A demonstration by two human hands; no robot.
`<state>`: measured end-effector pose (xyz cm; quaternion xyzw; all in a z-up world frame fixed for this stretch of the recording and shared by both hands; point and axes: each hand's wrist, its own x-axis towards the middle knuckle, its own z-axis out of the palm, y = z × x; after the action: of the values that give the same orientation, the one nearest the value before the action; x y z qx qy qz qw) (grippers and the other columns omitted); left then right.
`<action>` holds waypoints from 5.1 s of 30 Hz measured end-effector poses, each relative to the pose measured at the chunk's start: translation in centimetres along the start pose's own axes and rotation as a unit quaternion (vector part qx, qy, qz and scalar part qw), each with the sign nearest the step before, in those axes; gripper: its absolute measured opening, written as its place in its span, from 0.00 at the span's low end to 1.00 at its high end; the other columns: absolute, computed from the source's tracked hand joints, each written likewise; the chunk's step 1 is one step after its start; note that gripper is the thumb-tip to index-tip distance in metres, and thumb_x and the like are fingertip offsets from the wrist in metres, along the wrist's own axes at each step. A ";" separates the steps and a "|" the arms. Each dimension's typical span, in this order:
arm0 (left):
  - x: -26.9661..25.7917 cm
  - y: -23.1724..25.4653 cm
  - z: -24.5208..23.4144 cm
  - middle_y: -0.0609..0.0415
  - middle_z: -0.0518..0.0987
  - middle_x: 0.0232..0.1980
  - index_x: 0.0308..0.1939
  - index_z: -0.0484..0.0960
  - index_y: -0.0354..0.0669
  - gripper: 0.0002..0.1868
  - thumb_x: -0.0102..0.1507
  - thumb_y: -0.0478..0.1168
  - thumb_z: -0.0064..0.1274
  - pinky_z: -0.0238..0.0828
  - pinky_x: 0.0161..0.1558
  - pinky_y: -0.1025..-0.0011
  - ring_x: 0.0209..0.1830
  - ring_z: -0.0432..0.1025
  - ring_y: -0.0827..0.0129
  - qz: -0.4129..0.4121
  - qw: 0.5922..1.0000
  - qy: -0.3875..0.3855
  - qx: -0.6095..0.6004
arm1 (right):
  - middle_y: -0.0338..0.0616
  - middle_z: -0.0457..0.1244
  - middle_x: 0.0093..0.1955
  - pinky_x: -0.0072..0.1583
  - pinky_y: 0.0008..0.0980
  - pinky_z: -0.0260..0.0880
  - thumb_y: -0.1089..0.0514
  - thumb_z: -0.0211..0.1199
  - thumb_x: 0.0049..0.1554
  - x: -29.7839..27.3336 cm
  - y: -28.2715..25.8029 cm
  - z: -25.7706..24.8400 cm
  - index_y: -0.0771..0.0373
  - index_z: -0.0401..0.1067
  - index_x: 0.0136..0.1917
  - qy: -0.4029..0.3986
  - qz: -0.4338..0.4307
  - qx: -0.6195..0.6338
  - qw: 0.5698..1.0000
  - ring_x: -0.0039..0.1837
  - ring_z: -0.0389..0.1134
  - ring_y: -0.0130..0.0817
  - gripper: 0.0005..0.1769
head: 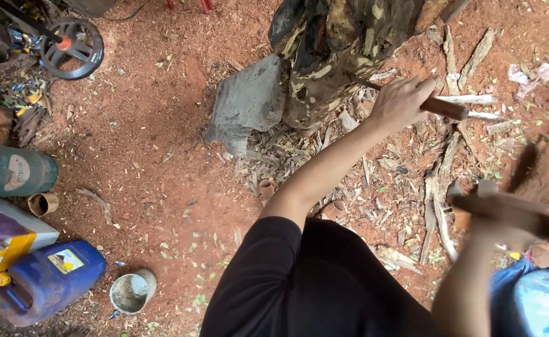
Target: The person is carving a large piece of wood using a mallet and a chisel, striking the chisel to remove wood chips and shape the log.
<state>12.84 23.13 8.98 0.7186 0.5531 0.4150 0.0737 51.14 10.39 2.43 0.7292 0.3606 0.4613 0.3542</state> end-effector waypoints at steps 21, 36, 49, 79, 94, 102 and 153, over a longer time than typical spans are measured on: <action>-1.5 -3.5 1.9 0.54 0.83 0.43 0.50 0.75 0.59 0.27 0.49 0.52 0.68 0.71 0.61 0.57 0.54 0.79 0.58 0.010 0.999 -0.038 0.000 | 0.47 0.54 0.21 0.25 0.35 0.52 0.70 0.65 0.50 -6.9 8.2 -19.7 0.62 0.65 0.32 -0.362 -0.081 0.875 0.312 0.21 0.58 0.39 0.11; -8.5 -7.1 2.4 0.54 0.74 0.35 0.31 0.72 0.54 0.27 0.49 0.67 0.62 0.68 0.41 0.57 0.38 0.73 0.55 0.179 0.978 0.109 -0.007 | 0.50 0.54 0.18 0.30 0.34 0.58 0.70 0.67 0.48 -10.0 6.2 -21.0 0.65 0.66 0.33 -0.393 -0.098 0.868 0.286 0.21 0.59 0.40 0.10; -23.6 -11.7 2.4 0.48 0.74 0.51 0.56 0.75 0.53 0.24 0.55 0.48 0.55 0.71 0.48 0.54 0.53 0.73 0.49 -0.058 0.972 -0.189 0.127 | 0.48 0.60 0.21 0.37 0.35 0.62 0.59 0.72 0.52 -12.4 8.4 -13.2 0.62 0.68 0.35 -0.431 -0.071 0.789 0.431 0.27 0.65 0.41 0.12; -5.9 -5.4 -3.3 0.59 0.80 0.44 0.44 0.76 0.50 0.16 0.58 0.42 0.65 0.64 0.57 0.68 0.48 0.72 0.66 0.124 0.988 0.027 -0.089 | 0.38 0.65 0.36 0.38 0.21 0.68 0.70 0.65 0.56 -12.4 12.6 -24.8 0.61 0.72 0.38 -0.295 -0.010 0.872 0.389 0.37 0.68 0.28 0.08; -2.3 -7.3 2.9 0.50 0.79 0.44 0.45 0.72 0.50 0.22 0.52 0.40 0.67 0.69 0.50 0.60 0.52 0.76 0.56 0.039 0.995 -0.051 -0.071 | 0.52 0.57 0.29 0.38 0.36 0.64 0.71 0.65 0.63 -11.9 12.1 -18.4 0.66 0.66 0.48 -0.200 0.063 0.924 0.320 0.30 0.64 0.44 0.08; -2.8 -8.2 3.4 0.49 0.80 0.39 0.42 0.75 0.51 0.23 0.47 0.45 0.68 0.73 0.50 0.61 0.47 0.78 0.53 0.023 0.994 0.012 -0.105 | 0.50 0.58 0.27 0.40 0.40 0.64 0.67 0.67 0.55 -12.0 8.1 -21.3 0.66 0.67 0.41 -0.235 -0.057 0.874 0.421 0.31 0.64 0.45 0.08; -8.4 -4.7 -6.2 0.56 0.70 0.46 0.52 0.66 0.49 0.19 0.61 0.28 0.49 0.68 0.46 0.69 0.42 0.66 0.68 0.196 0.968 -0.157 -0.024 | 0.48 0.64 0.36 0.38 0.30 0.73 0.69 0.68 0.63 -17.9 11.9 -20.3 0.71 0.71 0.45 -0.198 -0.027 0.921 0.334 0.36 0.68 0.34 0.07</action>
<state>4.79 15.53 5.96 0.8675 0.3725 0.3161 0.0939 29.08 -6.94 11.67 0.6512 0.4952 -0.3320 -0.4695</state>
